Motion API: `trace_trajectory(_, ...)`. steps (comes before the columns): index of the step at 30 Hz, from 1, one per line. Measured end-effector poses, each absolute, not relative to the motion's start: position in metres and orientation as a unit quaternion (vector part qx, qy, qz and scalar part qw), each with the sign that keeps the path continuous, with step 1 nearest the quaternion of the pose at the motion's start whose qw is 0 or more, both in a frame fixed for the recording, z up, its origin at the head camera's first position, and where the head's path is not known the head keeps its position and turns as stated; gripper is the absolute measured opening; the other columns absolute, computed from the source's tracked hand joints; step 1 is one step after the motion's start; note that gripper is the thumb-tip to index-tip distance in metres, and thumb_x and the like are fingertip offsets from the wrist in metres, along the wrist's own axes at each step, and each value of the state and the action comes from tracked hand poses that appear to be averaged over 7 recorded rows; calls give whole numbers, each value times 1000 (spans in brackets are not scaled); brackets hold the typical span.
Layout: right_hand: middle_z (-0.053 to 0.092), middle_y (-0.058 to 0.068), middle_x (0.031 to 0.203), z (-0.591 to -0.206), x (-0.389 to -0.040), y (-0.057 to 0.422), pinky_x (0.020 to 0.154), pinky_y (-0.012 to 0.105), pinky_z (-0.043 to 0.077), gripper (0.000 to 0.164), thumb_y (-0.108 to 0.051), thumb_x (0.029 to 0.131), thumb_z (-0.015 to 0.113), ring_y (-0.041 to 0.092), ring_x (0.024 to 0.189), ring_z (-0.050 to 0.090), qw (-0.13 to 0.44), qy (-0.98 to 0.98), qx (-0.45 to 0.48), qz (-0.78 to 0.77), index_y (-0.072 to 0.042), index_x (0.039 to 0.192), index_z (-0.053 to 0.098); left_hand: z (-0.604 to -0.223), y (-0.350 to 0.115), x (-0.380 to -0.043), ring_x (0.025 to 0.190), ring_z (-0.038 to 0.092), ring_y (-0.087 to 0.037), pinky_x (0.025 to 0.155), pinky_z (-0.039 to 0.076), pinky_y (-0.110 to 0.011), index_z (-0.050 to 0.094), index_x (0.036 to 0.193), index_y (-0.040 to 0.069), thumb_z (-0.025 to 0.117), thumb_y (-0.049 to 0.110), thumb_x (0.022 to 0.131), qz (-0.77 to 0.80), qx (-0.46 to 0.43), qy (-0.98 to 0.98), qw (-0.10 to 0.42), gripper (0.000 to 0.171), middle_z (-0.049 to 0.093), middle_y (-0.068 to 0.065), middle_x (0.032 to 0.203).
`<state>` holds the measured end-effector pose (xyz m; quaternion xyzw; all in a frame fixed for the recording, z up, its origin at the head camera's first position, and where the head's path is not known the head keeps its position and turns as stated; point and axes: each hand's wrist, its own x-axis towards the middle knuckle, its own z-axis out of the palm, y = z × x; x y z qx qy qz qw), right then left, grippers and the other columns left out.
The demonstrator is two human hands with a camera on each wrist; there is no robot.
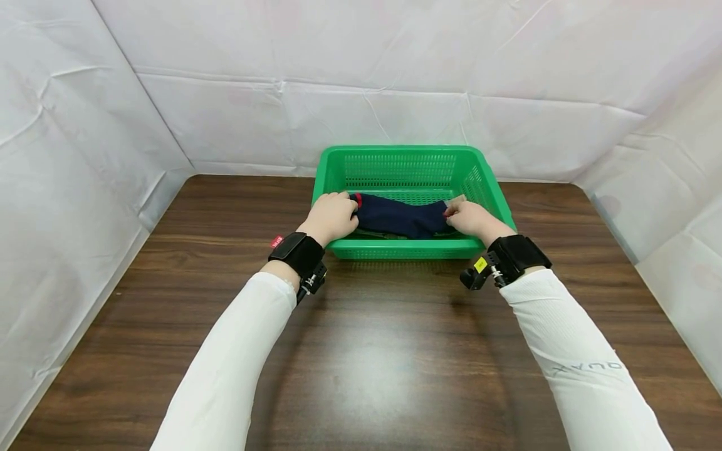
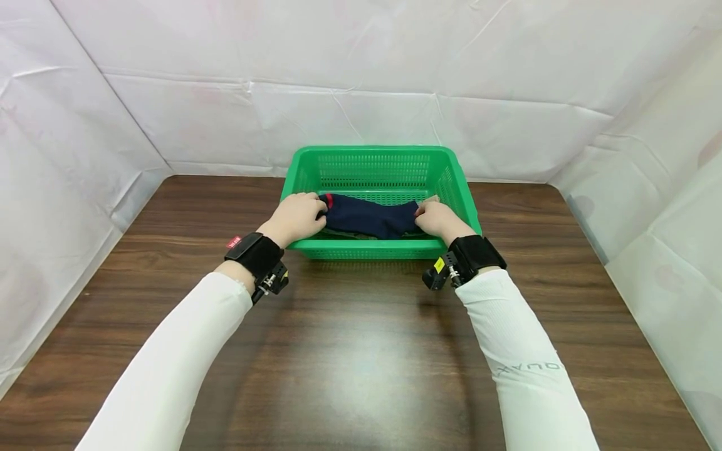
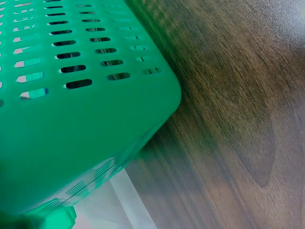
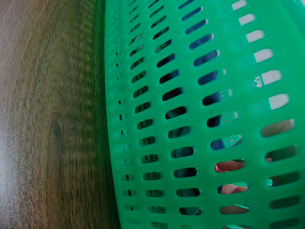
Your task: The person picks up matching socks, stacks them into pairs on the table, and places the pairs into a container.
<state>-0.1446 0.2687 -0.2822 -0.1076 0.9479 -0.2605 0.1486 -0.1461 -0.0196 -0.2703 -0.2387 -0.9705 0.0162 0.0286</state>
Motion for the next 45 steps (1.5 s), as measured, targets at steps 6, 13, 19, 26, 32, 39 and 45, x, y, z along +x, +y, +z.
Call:
trace_trajectory(6, 44, 29, 135, -283, -146, 272, 80, 41, 34, 40, -9, 100, 31, 38, 113, 48, 137, 950, -105, -259, 9, 132, 46, -269, -20, -146, 108, 56, -27, 95, 43, -39, 66, 117, 7, 34, 10, 99, -50, -232, -971, 21, 37, 61, -12, 116)
trace_trajectory(13, 59, 21, 117, -282, -133, 278, 61, 36, 29, 38, -14, 99, 31, 21, 63, 36, -45, 934, -32, -353, -1, 120, 60, -268, -32, -134, 108, 54, -26, 95, 42, -38, 65, 114, 4, 34, 16, 101, -260, -177, -943, 108, 35, 58, -12, 120)
trace_trajectory(19, 64, 20, 93, -298, -105, 282, 67, 39, 36, 31, -9, 97, 38, 30, 73, 51, -274, 888, -80, -359, 2, 98, 67, -277, -44, -108, 121, 48, -28, 103, 36, -40, 63, 118, 2, 36, 16, 102, -359, -183, -901, 162, 35, 56, -13, 126)
trace_trajectory(26, 64, 23, 89, -333, -69, 288, 79, 47, 37, 20, 5, 88, 47, 37, 85, 52, -375, 839, -121, -375, 7, 84, 66, -303, -50, -76, 127, 42, -33, 109, 26, -47, 61, 123, 0, 40, 10, 101, -369, -233, -873, 216, 32, 52, -19, 132)
trace_trajectory(32, 62, 23, 90, -347, -56, 289, 82, 38, 34, 16, 9, 85, 50, 37, 86, 50, -435, 792, -166, -395, 7, 80, 65, -314, -51, -60, 132, 37, -34, 112, 22, -48, 59, 124, -2, 42, 5, 98, -358, -240, -872, 233, 32, 49, -19, 135)
trace_trajectory(39, 63, 22, 90, -361, -38, 296, 85, 27, 35, 17, 11, 83, 49, 36, 88, 51, -460, 774, -163, -404, 5, 79, 66, -324, -60, -43, 136, 34, -34, 114, 21, -45, 57, 125, -3, 47, 0, 95, -367, -248, -868, 224, 32, 48, -18, 137)
trace_trajectory(45, 64, 20, 89, -378, -19, 308, 84, 18, 33, 18, 15, 79, 52, 14, 91, 53, -424, 793, -147, -413, 4, 78, 66, -327, -67, -24, 134, 38, -31, 109, 30, -46, 63, 118, -1, 53, -3, 92, -367, -280, -858, 227, 28, 53, -15, 133)
